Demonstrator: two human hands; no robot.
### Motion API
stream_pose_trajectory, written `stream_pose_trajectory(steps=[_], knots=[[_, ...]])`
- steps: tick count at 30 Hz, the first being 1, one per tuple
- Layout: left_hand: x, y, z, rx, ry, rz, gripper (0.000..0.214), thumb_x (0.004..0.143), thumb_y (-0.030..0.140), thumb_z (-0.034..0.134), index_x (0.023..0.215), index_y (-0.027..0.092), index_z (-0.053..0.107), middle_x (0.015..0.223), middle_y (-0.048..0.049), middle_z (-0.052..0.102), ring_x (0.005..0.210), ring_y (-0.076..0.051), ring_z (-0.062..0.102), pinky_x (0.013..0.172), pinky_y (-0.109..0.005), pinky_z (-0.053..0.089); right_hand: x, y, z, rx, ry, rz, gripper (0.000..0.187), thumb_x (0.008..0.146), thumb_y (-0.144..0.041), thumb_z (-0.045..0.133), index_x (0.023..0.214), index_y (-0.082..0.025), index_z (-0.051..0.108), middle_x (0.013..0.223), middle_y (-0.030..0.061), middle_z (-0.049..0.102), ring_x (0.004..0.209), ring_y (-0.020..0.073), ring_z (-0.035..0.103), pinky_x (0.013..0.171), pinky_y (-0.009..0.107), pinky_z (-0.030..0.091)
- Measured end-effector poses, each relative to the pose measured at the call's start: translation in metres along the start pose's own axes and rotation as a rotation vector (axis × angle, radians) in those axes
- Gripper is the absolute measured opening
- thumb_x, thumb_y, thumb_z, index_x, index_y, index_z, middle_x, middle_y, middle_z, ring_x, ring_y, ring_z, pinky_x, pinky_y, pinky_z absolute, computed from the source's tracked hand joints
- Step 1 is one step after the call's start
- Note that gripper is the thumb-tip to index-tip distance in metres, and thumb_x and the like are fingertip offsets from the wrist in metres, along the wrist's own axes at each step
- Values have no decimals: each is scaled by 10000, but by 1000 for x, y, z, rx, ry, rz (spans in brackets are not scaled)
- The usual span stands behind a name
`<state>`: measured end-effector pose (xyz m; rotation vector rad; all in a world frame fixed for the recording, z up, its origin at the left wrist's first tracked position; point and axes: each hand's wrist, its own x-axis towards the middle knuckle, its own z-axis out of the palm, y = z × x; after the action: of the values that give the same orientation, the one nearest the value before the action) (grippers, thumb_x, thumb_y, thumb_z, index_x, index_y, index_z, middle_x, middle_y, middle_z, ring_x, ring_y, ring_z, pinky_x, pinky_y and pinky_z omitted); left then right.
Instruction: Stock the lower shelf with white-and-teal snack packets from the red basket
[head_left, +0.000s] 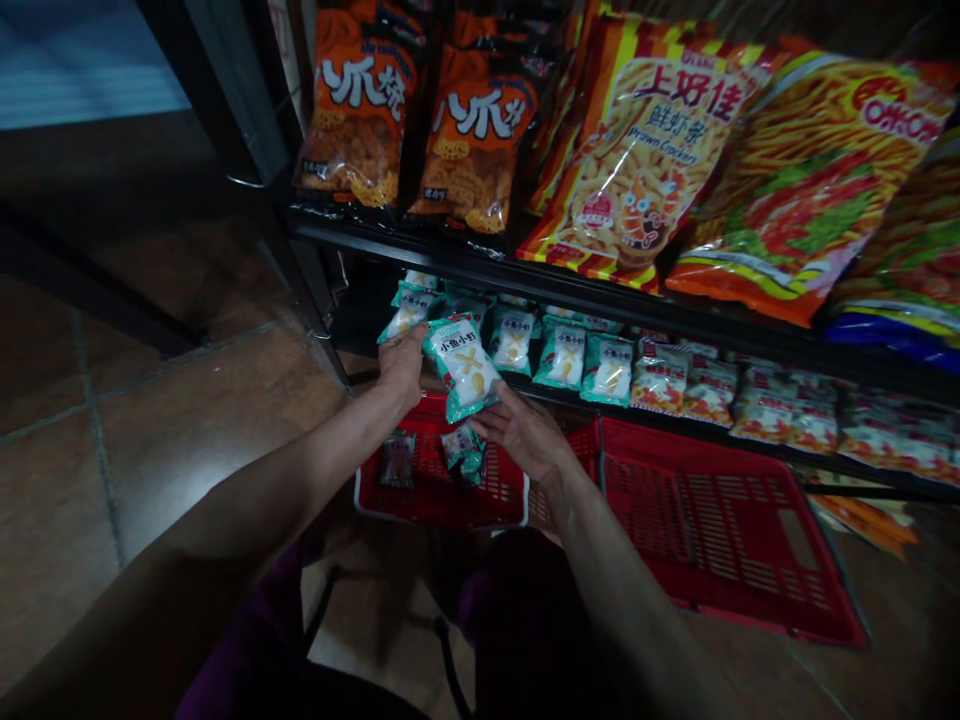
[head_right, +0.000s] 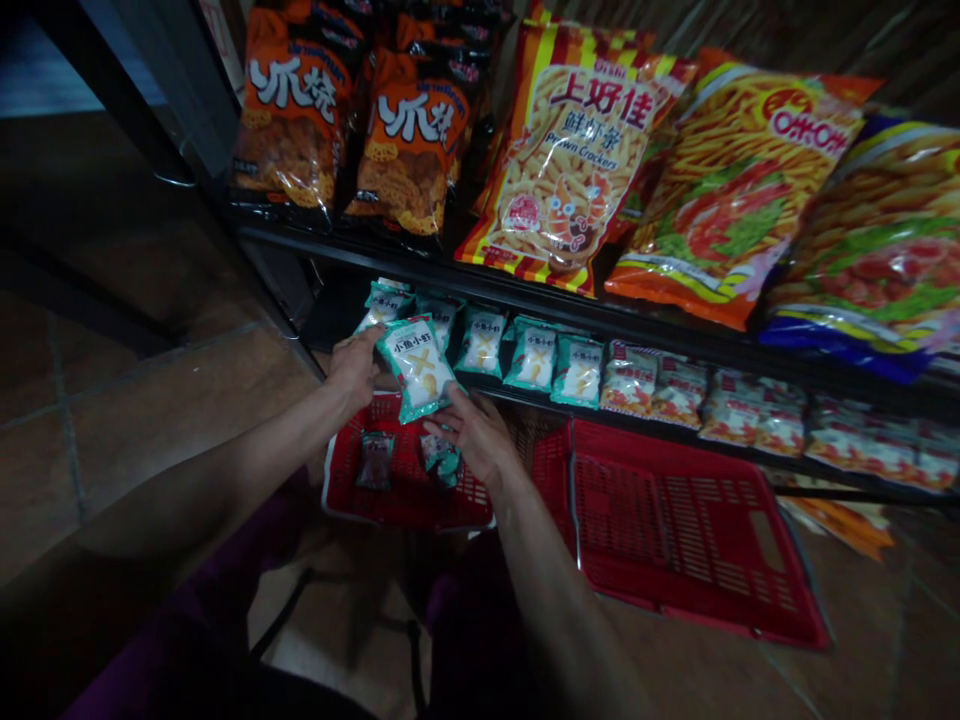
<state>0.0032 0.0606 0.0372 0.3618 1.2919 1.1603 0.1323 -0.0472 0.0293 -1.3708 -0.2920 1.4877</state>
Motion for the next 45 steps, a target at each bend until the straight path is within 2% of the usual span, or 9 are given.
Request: stream_pose_trajectory(steps=[6, 13, 22, 26, 32, 38, 41, 45], knots=[[1, 2, 0, -32, 1, 35, 97, 714, 156, 640, 621, 151, 612, 599, 38, 596, 560, -77, 521, 596, -210, 418, -4, 14, 13, 93, -28, 91, 370, 464, -264, 893, 611, -182, 563, 665, -38, 678, 673, 159, 683, 726, 343, 575], [7, 1, -1, 12, 0, 26, 136, 657, 251, 701, 626, 156, 607, 581, 30, 583, 570, -95, 534, 559, -208, 406, -7, 15, 17, 166, 0, 77, 414, 396, -228, 912, 578, -183, 542, 580, -52, 651, 557, 108, 632, 567, 235, 542], [8, 10, 2, 83, -33, 71, 132, 665, 212, 659, 572, 155, 585, 534, 41, 545, 523, -85, 490, 526, -201, 376, -13, 9, 13, 67, -68, 21, 350, 468, -265, 889, 611, -181, 582, 566, -71, 606, 533, 74, 591, 527, 198, 501], [8, 13, 0, 92, -8, 46, 111, 672, 187, 646, 578, 158, 594, 547, 33, 558, 530, -91, 499, 533, -210, 379, -14, 11, 15, 22, -67, -24, 331, 493, -297, 876, 646, -179, 607, 602, -63, 612, 543, 72, 587, 532, 200, 490], [10, 12, -1, 56, 10, 1, 92, 657, 172, 659, 587, 167, 600, 564, 23, 583, 541, -110, 531, 539, -227, 406, -16, 14, 20, 6, -61, -89, 321, 509, -303, 863, 619, -182, 587, 549, -68, 560, 545, 89, 582, 540, 221, 477], [15, 9, -1, -1, -47, -71, 46, 659, 190, 663, 668, 155, 635, 594, 3, 622, 541, -132, 560, 567, -274, 462, -17, 24, 23, -47, -61, -138, 302, 535, -329, 854, 685, -196, 628, 569, -70, 567, 559, 102, 596, 580, 247, 499], [18, 8, -3, 0, -88, -112, 100, 656, 226, 673, 720, 153, 648, 616, -9, 635, 529, -148, 568, 565, -311, 480, -15, 29, 23, -57, -49, -138, 326, 516, -341, 863, 696, -193, 634, 589, -57, 603, 578, 122, 619, 595, 265, 508], [21, 6, -4, -41, -143, -91, 129, 627, 224, 703, 719, 150, 653, 648, -12, 647, 537, -137, 574, 580, -298, 484, -14, 30, 24, -58, -18, -111, 342, 496, -343, 870, 665, -177, 623, 602, -35, 632, 585, 134, 632, 602, 276, 512]])
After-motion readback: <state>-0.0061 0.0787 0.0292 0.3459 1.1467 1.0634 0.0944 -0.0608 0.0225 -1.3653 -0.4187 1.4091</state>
